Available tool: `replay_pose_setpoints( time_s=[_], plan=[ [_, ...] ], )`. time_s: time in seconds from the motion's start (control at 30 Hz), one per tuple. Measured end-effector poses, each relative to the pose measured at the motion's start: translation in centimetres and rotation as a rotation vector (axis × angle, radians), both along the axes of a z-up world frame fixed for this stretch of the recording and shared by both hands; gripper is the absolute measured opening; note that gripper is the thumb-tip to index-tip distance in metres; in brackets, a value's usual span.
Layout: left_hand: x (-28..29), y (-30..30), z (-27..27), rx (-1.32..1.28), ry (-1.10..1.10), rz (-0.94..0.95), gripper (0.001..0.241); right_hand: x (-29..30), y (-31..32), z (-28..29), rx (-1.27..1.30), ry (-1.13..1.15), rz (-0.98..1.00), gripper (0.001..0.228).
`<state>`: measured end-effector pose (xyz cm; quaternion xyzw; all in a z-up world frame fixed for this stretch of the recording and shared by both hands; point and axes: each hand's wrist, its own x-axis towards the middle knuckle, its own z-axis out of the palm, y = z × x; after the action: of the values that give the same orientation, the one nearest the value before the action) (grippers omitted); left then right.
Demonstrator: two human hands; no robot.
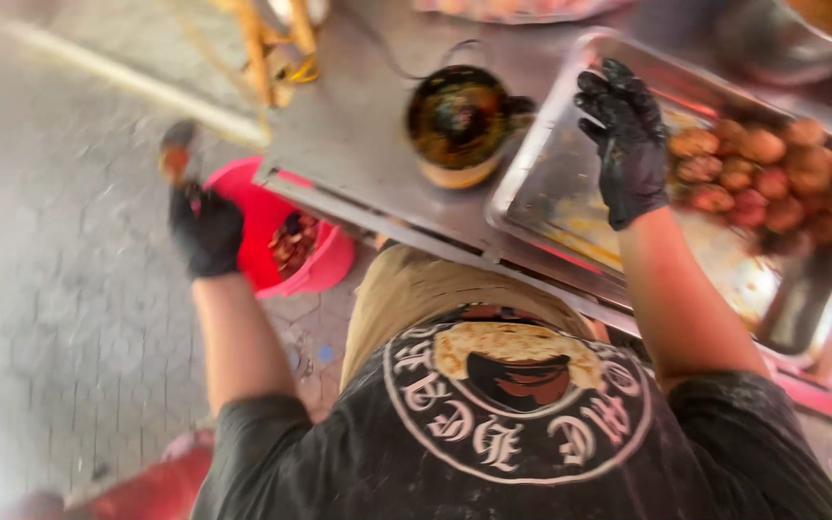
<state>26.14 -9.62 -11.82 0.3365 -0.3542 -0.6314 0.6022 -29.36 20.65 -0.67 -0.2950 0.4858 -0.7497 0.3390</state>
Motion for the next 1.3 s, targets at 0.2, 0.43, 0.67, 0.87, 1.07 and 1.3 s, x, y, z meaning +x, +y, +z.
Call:
replay_pose_setpoints(
  time_s=[0.2,0.43,0.67,0.87,1.07,1.3],
  plan=[
    [3.9,2.6,-8.7,0.681,0.053,-0.038,0.077,-12.8,5.1,-6.4,0.059,0.479,-0.211,0.041],
    [-1.2,2.6,-4.0,0.669,0.12,0.017,0.077,-21.3,13.3,-2.4,0.774,1.48,-0.488,0.045],
    [-5.2,2.9,1.7,0.397,0.015,-0.106,0.072,-21.1,12.8,-2.9,1.195,1.813,-0.242,0.048],
    [-8.1,6.3,7.0,0.176,0.049,-0.091,0.066,-20.9,12.9,-0.6,1.256,1.787,-0.196,0.042],
    [-15.5,13.1,12.2,-0.267,-0.104,-0.207,0.057,-14.4,10.4,4.6,0.6,0.745,-0.15,0.03],
    [-28.8,18.3,19.2,-0.739,-0.347,-0.642,0.065,-0.9,-1.3,7.0,-0.086,-0.191,0.23,0.033]
  ],
)
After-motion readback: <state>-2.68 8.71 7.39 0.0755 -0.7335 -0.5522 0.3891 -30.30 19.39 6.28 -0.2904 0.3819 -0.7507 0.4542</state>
